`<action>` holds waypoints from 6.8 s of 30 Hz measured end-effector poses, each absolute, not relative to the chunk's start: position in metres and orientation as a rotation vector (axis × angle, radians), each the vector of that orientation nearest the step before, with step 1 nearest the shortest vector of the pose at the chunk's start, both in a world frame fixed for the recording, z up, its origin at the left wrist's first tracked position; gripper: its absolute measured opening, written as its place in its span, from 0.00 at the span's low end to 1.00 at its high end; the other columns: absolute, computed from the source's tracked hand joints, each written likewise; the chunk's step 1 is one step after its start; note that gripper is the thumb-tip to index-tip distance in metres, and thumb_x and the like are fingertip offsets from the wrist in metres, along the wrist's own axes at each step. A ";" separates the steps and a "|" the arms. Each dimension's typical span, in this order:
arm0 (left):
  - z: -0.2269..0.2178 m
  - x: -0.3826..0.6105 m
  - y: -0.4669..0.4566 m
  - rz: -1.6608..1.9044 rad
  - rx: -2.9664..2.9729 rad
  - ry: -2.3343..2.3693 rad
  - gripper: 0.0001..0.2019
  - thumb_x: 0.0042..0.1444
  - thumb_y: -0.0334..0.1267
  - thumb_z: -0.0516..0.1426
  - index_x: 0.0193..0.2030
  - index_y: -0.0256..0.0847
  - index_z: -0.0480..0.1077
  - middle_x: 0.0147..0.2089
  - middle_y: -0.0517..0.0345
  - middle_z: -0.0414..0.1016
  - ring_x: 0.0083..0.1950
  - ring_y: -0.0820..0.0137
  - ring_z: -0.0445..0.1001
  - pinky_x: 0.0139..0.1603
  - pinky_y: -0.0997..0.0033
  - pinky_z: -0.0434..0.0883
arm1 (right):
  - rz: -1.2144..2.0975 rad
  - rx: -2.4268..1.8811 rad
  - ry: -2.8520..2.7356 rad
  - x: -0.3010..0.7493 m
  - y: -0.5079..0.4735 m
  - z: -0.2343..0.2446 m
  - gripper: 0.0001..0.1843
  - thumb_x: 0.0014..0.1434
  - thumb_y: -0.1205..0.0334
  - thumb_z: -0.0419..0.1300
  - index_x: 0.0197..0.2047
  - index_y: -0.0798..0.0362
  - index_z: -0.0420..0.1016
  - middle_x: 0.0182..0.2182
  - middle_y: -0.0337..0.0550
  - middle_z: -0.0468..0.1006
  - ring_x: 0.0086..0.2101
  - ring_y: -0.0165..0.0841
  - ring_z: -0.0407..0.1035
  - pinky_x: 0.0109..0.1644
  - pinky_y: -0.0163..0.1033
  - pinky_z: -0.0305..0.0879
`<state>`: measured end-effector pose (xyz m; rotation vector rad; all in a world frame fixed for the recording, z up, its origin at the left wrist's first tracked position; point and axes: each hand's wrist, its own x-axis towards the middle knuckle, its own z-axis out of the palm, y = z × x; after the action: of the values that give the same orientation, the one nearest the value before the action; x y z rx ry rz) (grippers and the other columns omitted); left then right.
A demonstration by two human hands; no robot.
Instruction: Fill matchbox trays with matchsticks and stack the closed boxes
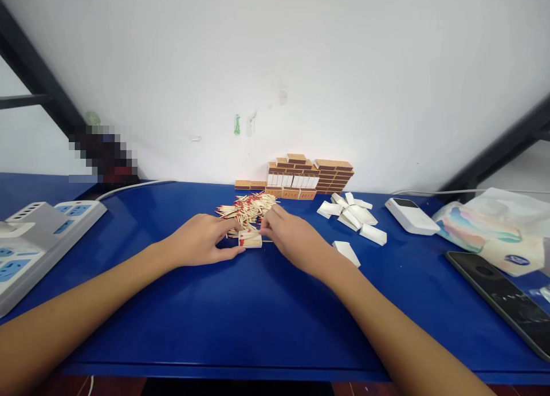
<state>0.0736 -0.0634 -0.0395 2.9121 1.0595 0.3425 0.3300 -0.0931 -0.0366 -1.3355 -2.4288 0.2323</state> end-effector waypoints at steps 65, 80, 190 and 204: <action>-0.036 0.076 -0.071 0.359 2.913 0.976 0.17 0.65 0.52 0.59 0.52 0.42 0.76 0.30 0.60 0.78 0.29 0.66 0.76 0.31 0.68 0.61 | 0.379 -1.360 -2.333 0.344 -0.069 -0.055 0.05 0.69 0.65 0.58 0.39 0.51 0.73 0.36 0.43 0.73 0.34 0.34 0.67 0.39 0.39 0.60; -0.040 0.076 -0.072 0.417 2.897 0.985 0.18 0.66 0.53 0.58 0.50 0.42 0.75 0.29 0.60 0.77 0.29 0.67 0.75 0.30 0.68 0.62 | 0.308 -1.179 -2.369 0.322 -0.096 -0.040 0.06 0.73 0.63 0.56 0.40 0.50 0.68 0.40 0.44 0.74 0.36 0.34 0.68 0.39 0.39 0.62; -0.033 0.067 -0.059 0.608 2.913 0.955 0.15 0.65 0.51 0.59 0.46 0.40 0.75 0.25 0.64 0.73 0.24 0.72 0.70 0.28 0.71 0.59 | 0.326 -1.245 -2.315 0.336 -0.096 -0.030 0.06 0.73 0.63 0.54 0.43 0.50 0.70 0.40 0.43 0.74 0.37 0.35 0.68 0.42 0.40 0.63; -0.029 0.062 -0.054 0.522 2.943 1.039 0.18 0.66 0.54 0.57 0.45 0.40 0.75 0.27 0.61 0.75 0.27 0.70 0.72 0.30 0.69 0.59 | 0.372 -1.321 -2.420 0.359 -0.066 -0.054 0.11 0.72 0.65 0.52 0.51 0.50 0.75 0.45 0.47 0.72 0.41 0.37 0.70 0.49 0.44 0.67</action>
<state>0.0619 -0.0539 -0.0294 2.9431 1.0390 0.5217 0.3590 -0.0657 -0.0544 -1.3215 -2.4198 0.3723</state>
